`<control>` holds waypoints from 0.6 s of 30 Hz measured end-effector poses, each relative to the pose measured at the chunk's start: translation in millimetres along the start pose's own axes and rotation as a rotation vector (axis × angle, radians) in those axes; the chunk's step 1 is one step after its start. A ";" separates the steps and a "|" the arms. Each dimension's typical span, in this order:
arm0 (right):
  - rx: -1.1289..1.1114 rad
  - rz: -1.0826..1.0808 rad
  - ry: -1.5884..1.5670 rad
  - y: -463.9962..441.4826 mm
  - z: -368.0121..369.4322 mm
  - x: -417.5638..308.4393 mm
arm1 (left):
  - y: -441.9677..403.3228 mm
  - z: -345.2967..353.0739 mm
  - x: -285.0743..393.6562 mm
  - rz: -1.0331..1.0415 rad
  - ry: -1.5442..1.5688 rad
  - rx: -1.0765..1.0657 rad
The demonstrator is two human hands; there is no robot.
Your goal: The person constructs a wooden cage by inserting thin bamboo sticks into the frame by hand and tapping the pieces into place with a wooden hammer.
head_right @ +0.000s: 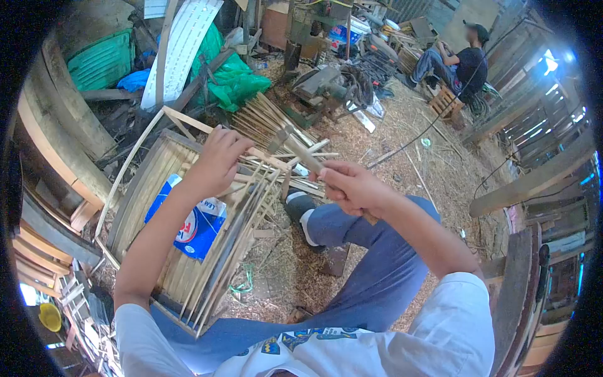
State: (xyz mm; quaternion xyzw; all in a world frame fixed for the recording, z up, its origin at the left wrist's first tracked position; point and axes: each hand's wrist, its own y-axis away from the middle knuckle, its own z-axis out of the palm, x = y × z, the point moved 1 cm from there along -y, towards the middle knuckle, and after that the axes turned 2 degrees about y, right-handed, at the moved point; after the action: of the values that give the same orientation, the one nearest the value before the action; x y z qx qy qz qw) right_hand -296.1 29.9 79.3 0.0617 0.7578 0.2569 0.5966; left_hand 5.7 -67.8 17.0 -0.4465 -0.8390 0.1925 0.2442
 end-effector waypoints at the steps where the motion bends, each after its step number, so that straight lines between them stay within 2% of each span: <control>1: -0.037 0.001 -0.058 -0.6 -0.5 2.3 | 0.2 -0.7 -2.2 0.006 0.008 0.011; 6: 0.188 -0.068 -0.431 -16.0 -15.2 -5.2 | -3.9 -3.0 -1.4 0.012 0.050 0.027; 9: -0.147 0.031 -0.037 -4.3 -5.3 0.3 | -5.8 -4.2 0.8 0.016 0.050 -0.019; 10: -0.211 0.017 -0.142 -4.9 -0.9 3.5 | -4.8 -4.8 0.2 0.012 0.052 -0.039; 13: -0.073 0.023 -0.213 -9.1 -3.7 -6.7 | -2.7 -7.0 1.8 -0.007 0.036 0.000; 16: 0.033 0.034 -0.421 -13.5 -13.0 -7.9 | -3.7 -6.5 -0.9 -0.008 0.034 -0.029; 18: 0.070 0.003 -0.298 -11.9 -4.0 -0.6 | -5.9 -7.4 -0.3 -0.003 0.036 -0.021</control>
State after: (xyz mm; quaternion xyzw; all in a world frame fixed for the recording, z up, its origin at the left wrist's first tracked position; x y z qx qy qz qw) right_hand -297.1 18.2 75.0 0.1210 0.6694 0.2192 0.6994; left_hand 6.2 -70.4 26.2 -0.4512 -0.8372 0.1751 0.2547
